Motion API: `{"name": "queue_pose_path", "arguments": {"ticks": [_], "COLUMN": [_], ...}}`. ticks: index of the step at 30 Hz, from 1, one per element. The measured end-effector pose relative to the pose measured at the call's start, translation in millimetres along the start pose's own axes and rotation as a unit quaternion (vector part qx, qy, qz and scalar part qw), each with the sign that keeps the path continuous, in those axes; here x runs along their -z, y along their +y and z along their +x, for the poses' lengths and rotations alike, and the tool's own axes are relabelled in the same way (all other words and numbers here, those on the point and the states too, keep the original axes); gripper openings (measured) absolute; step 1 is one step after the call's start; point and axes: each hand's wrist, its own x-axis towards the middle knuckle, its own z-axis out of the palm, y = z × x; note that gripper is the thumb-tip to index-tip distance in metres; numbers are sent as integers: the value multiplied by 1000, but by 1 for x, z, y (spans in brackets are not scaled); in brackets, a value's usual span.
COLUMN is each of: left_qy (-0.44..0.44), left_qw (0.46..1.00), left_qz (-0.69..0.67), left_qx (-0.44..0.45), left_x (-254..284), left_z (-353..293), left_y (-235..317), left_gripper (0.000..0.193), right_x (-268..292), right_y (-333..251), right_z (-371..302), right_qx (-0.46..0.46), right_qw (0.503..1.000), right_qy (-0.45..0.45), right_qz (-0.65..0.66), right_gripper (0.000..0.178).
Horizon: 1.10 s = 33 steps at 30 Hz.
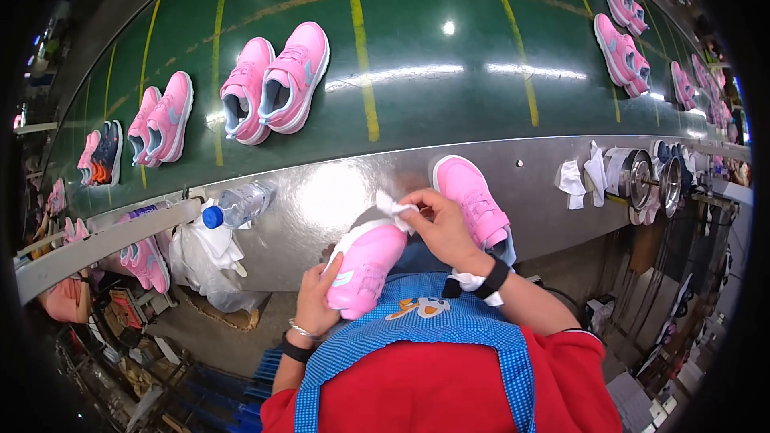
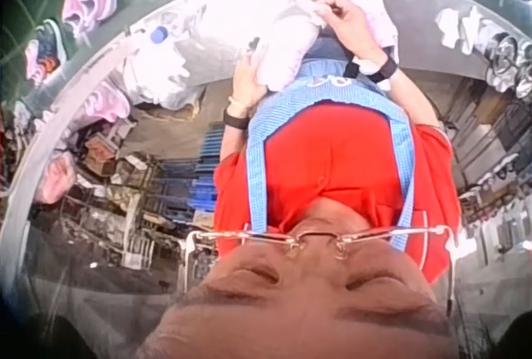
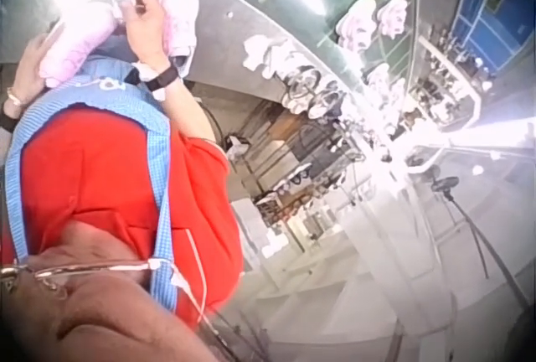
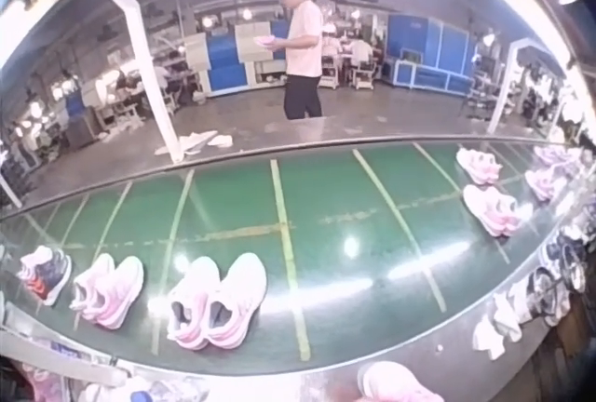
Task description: Inspecting and cleaning sneakers on a production line using a cloth and liquid.
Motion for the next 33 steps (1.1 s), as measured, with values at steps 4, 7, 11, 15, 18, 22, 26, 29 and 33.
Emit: {"name": "queue_pose_path", "arguments": {"ticks": [4, 7, 11, 15, 18, 22, 26, 29, 33], "left_qy": [-157, -186, -222, -220, -222, -243, -231, -214, -166], "left_qw": [970, 968, 955, 958, 961, 958, 965, 970, 977], "left_qz": [-170, -148, -192, -181, -153, -138, -88, -85, -81], "left_qx": [-74, -79, -31, -38, -59, -58, -85, -77, -102], "left_x": [33, 37, 23, 30, 33, 38, 38, 36, 37], "left_z": [0, 0, 0, -4, -7, -8, -6, -7, -10], "left_y": [3, 13, 14, 22, 21, 26, 36, 38, 46], "left_gripper": [59, 61, 61, 63, 62, 62, 64, 65, 65], "right_x": [23, 28, 15, 21, 44, 50, 24, 9, 13], "right_y": [-38, -36, -16, -15, -21, -17, -11, -7, -4], "right_z": [-27, -45, -42, -46, -54, -61, -78, -72, -56], "right_qx": [-4, -22, 106, 87, -15, 38, 131, 80, -118], "right_qw": [952, 945, 941, 956, 937, 927, 943, 976, 984], "right_qy": [-278, -285, -206, -203, -315, -351, -219, -103, -28], "right_qz": [-128, -156, -246, -196, -150, -124, -213, -172, 131], "right_gripper": [13, 11, 13, 12, 13, 13, 12, 12, 9]}}
